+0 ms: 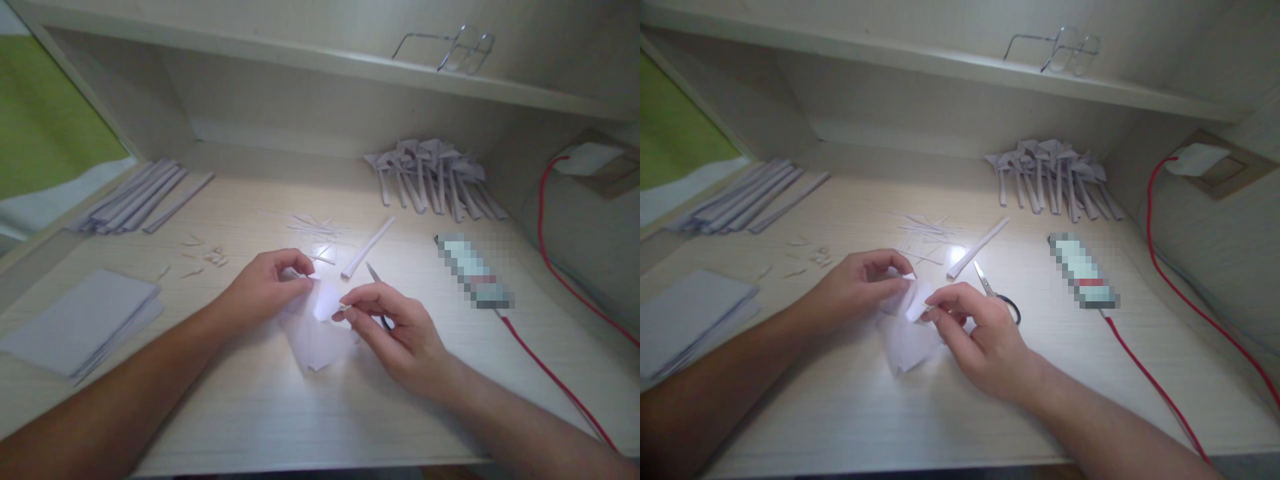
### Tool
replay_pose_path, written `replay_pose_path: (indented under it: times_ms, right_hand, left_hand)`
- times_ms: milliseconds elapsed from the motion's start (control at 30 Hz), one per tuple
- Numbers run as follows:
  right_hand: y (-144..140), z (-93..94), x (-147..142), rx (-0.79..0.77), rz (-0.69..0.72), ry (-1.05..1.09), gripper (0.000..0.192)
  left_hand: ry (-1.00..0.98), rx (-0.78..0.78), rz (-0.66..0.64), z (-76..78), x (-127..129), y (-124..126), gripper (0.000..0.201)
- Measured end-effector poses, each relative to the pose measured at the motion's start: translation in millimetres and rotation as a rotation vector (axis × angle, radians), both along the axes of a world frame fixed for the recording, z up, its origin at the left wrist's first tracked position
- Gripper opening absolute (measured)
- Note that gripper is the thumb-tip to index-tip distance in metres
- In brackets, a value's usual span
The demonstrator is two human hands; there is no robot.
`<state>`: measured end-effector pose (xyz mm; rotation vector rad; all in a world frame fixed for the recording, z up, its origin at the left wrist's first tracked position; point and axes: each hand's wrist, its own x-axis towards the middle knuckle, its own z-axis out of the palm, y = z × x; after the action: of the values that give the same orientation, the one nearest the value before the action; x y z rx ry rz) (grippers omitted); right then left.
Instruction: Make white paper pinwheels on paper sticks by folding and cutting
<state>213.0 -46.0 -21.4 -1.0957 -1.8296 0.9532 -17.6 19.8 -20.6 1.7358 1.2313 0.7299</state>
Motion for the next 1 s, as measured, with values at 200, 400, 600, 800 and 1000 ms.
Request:
replay_pose_path:
  times_ms: [200, 400, 600, 800, 1000]
  right_hand:
    - [1, -2.6, -1, -0.038, -0.100, -0.039, 0.011]
    - [1, -0.9, -1, -0.003, -0.102, -0.053, 0.011]
    - [1, -0.3, 0, 0.030, -0.072, -0.096, 0.015]
    - [1, -0.5, 0, 0.015, -0.077, -0.096, 0.015]
    - [2, -0.6, -1, 0.013, -0.062, -0.087, 0.013]
  left_hand:
    - [-0.049, 0.191, 0.041, 12.9, 1, -8, 0.005]
    - [-0.026, 0.312, -0.079, 18.4, 5, -16, 0.013]
    - [0.083, 0.490, -0.127, 19.9, 7, -21, 0.016]
    - [0.132, 0.508, -0.156, 21.1, 8, -23, 0.016]
    - [0.125, 0.492, -0.156, 19.9, 8, -24, 0.014]
